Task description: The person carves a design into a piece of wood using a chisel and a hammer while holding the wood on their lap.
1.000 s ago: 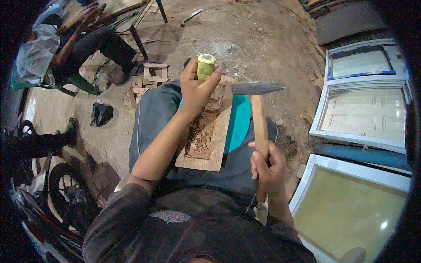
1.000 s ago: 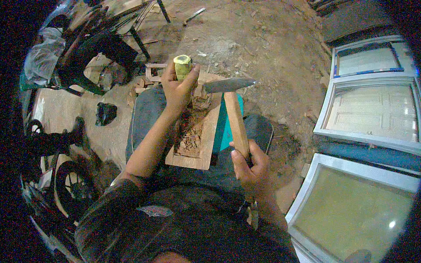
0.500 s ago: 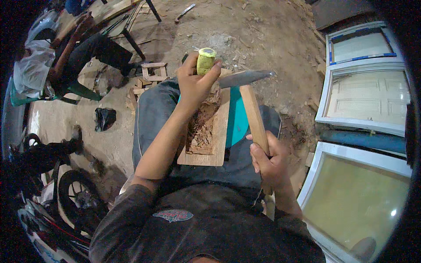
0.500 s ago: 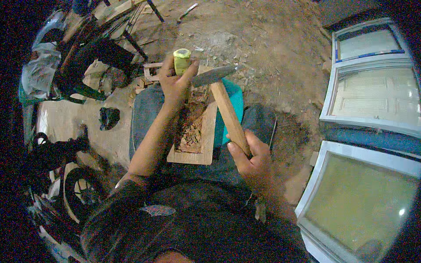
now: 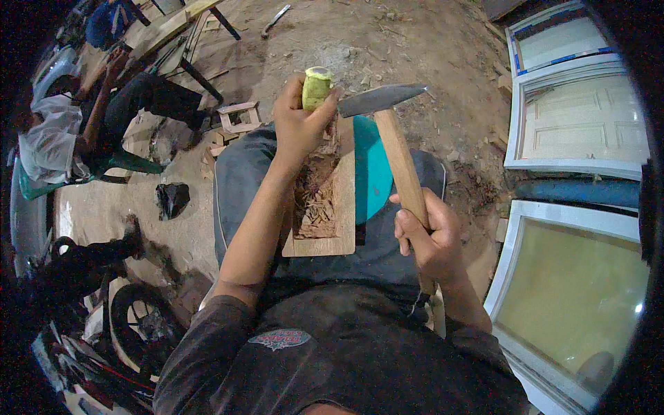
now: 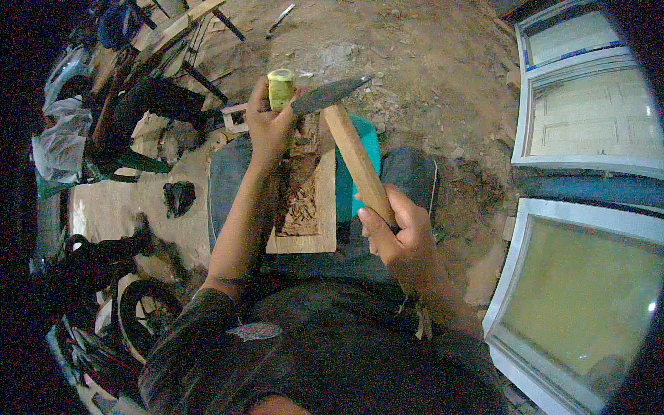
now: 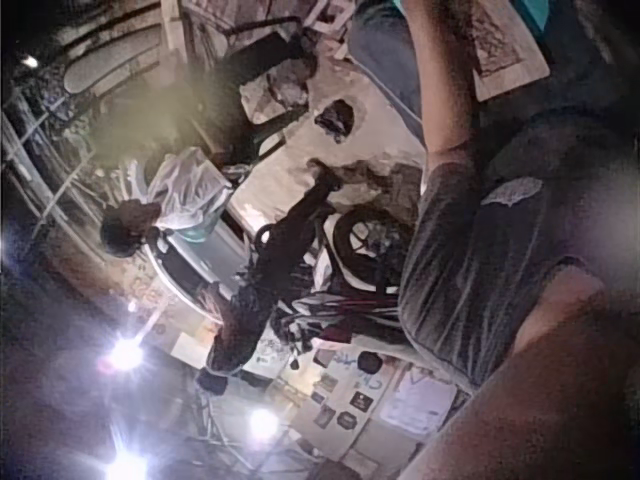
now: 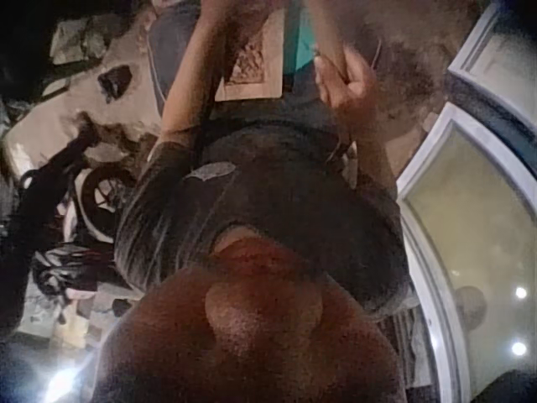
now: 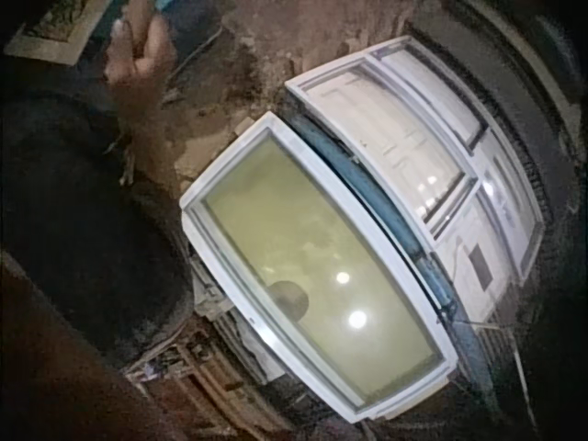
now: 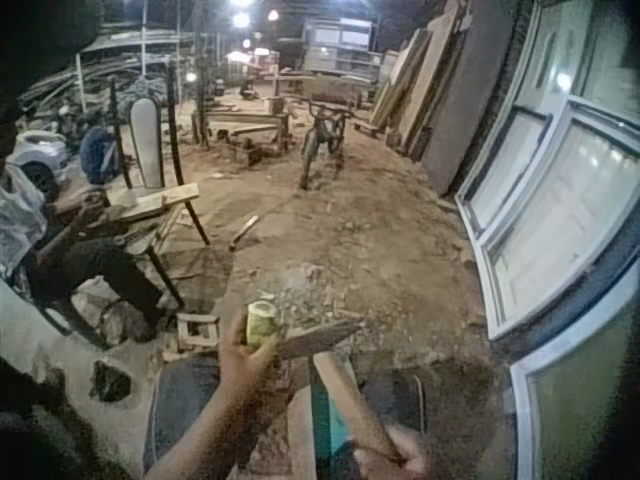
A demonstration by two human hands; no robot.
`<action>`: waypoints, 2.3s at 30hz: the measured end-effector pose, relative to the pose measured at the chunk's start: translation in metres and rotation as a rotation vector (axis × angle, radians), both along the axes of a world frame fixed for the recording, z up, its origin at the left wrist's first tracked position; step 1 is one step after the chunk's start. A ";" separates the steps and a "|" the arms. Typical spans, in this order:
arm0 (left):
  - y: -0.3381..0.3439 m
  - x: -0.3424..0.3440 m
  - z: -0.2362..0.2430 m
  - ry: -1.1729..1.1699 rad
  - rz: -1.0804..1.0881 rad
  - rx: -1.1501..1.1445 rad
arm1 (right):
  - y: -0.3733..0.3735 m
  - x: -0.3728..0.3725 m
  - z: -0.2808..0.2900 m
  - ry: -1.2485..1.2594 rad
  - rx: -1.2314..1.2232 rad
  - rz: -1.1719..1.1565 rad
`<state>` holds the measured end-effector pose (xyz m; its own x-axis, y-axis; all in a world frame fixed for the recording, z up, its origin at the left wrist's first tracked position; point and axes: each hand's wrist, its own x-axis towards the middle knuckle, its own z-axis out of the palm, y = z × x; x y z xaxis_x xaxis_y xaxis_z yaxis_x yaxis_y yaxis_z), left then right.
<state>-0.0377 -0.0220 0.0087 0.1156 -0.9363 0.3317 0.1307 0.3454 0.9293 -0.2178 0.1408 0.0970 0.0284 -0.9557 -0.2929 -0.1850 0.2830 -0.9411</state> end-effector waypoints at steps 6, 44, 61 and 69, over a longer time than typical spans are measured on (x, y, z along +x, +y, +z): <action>-0.002 0.001 -0.002 -0.050 0.102 -0.066 | -0.001 -0.004 -0.004 -0.006 -0.038 -0.007; 0.022 0.020 0.000 -0.224 -0.082 -0.140 | -0.025 -0.005 0.056 -0.014 -0.509 -0.093; 0.020 0.020 -0.003 -0.261 -0.006 -0.203 | -0.022 -0.023 0.023 0.243 -0.533 0.001; 0.020 0.022 -0.006 -0.210 0.006 -0.186 | -0.025 -0.015 0.092 -0.086 -0.526 -0.080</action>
